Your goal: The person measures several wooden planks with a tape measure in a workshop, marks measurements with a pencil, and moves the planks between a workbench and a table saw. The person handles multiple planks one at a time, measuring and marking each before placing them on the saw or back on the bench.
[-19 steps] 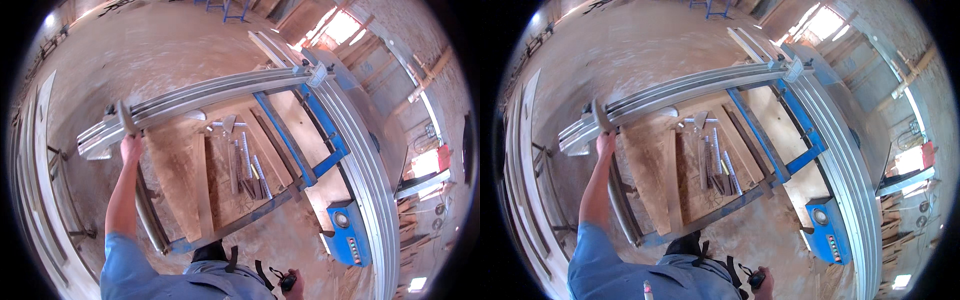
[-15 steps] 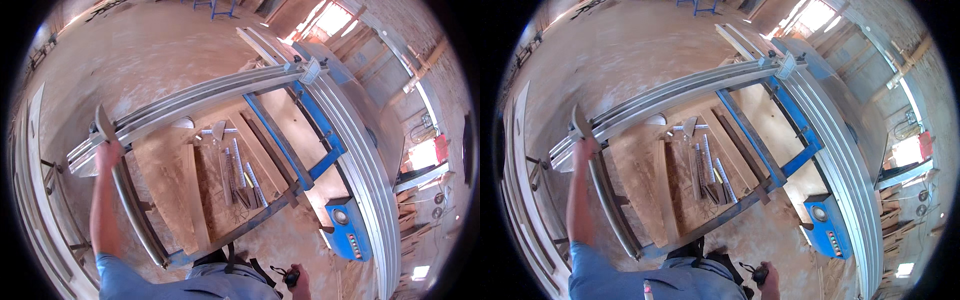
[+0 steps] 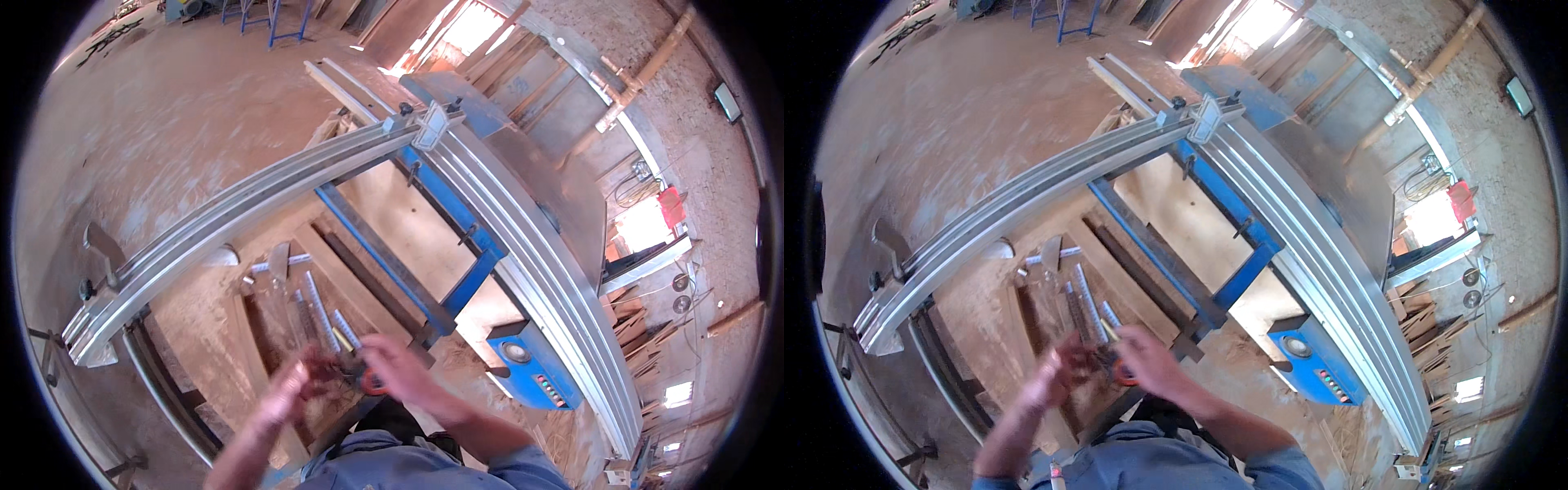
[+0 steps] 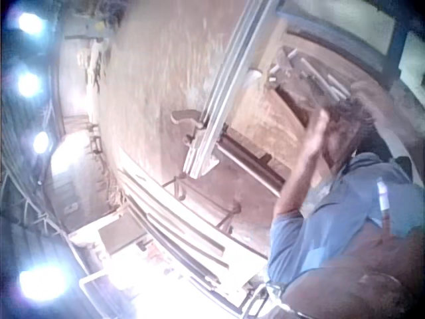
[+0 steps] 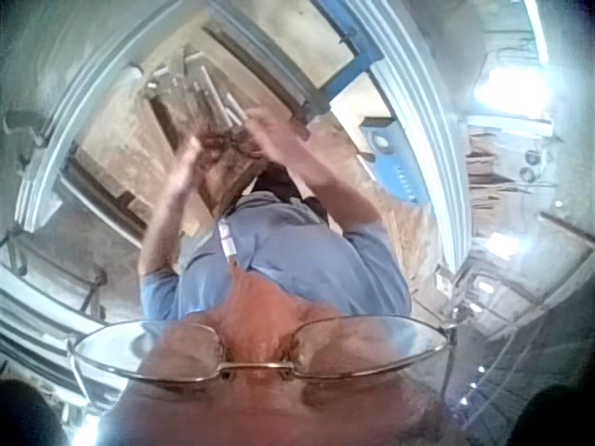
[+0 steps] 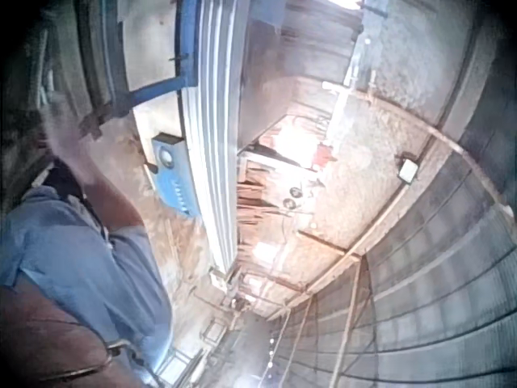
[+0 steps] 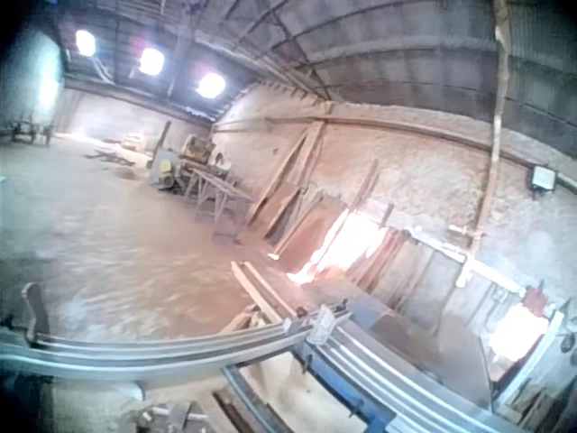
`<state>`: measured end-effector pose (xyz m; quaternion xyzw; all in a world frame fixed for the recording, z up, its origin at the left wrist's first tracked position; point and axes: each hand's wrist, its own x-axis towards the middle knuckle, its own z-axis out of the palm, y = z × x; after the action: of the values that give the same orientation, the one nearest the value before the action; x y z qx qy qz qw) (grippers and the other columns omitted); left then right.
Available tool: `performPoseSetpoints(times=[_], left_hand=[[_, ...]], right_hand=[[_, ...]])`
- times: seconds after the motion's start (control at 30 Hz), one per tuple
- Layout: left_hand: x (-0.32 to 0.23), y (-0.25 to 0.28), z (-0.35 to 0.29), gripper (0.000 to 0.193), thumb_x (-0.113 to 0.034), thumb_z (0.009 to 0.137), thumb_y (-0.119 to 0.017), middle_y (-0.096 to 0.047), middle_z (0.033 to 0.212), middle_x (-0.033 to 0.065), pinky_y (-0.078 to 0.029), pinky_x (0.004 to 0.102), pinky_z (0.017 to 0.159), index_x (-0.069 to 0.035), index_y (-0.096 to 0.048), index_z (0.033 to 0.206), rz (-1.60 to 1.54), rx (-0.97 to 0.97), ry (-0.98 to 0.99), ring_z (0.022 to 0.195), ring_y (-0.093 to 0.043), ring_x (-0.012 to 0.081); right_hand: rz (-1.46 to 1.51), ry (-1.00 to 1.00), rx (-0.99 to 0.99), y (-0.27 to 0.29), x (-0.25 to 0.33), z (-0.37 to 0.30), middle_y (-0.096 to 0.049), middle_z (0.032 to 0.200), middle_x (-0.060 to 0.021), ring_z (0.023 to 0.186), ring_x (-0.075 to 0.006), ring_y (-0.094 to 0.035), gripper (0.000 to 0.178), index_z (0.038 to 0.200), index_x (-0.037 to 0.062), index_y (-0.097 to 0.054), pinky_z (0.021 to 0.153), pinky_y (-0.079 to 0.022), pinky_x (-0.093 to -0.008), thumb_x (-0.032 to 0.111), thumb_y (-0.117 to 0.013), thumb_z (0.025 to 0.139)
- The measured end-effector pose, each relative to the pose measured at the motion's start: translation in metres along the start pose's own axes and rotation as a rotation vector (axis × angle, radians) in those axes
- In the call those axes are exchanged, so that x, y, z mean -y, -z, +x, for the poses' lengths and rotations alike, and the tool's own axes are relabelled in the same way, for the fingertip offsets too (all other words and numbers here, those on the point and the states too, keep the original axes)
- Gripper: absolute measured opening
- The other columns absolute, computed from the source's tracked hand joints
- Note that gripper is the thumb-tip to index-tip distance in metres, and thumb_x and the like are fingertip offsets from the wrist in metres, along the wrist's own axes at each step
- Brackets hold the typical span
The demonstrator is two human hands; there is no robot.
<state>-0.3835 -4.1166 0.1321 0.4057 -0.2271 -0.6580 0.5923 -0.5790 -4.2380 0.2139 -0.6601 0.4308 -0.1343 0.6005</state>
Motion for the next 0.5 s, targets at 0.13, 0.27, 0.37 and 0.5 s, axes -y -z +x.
performPoseSetpoints(times=[0.13,0.27,0.37,0.5], left_hand=[[-0.005,-0.044,0.023,0.064,-0.047,0.089,-0.057,-0.054,0.127,0.0186,-0.052,0.0479,0.082,-0.006,-0.044,0.136,-0.708,0.012,0.044,0.107,-0.058,0.0337],[0.028,-0.032,0.014,0.056,-0.042,0.086,-0.06,-0.061,0.112,0.0193,-0.06,0.0436,0.06,-0.009,-0.05,0.13,-0.53,-0.34,-0.101,0.093,-0.064,0.0367],[0.044,-0.047,-0.015,0.052,-0.04,0.087,-0.059,-0.061,0.11,0.0181,-0.059,0.0426,0.054,-0.013,-0.049,0.131,-0.517,-0.682,-0.122,0.089,-0.064,0.0376],[0.042,-0.089,-0.026,0.06,-0.036,0.09,-0.06,-0.055,0.126,0.0166,-0.053,0.0404,0.078,-0.006,-0.043,0.138,-0.433,-0.643,-0.182,0.107,-0.059,0.0296]], right_hand=[[-0.202,0.496,0.263,-0.002,0.034,0.045,-0.059,0.112,-0.0191,0.107,-0.0299,-0.058,0.034,0.123,0.0002,-0.05,0.091,-0.045,-0.0384,0.012,-0.055,0.092],[-0.428,0.427,0.083,0.132,0.02,0.174,-0.064,0.089,-0.0171,0.08,-0.0291,-0.065,0.02,0.096,0.0025,-0.062,0.07,-0.051,-0.0354,0.021,-0.059,0.09],[-0.383,0.271,-0.525,0.27,-0.016,0.307,-0.065,0.086,-0.0152,0.074,-0.0301,-0.065,0.042,0.112,0.0003,-0.056,0.069,-0.052,-0.0393,0.033,-0.063,0.085],[-0.301,0.126,-0.721,0.388,-0.064,0.429,-0.06,0.112,-0.0183,0.102,-0.026,-0.061,0.058,0.122,-0.0036,-0.049,0.07,-0.056,-0.0364,0.034,-0.068,0.082]])
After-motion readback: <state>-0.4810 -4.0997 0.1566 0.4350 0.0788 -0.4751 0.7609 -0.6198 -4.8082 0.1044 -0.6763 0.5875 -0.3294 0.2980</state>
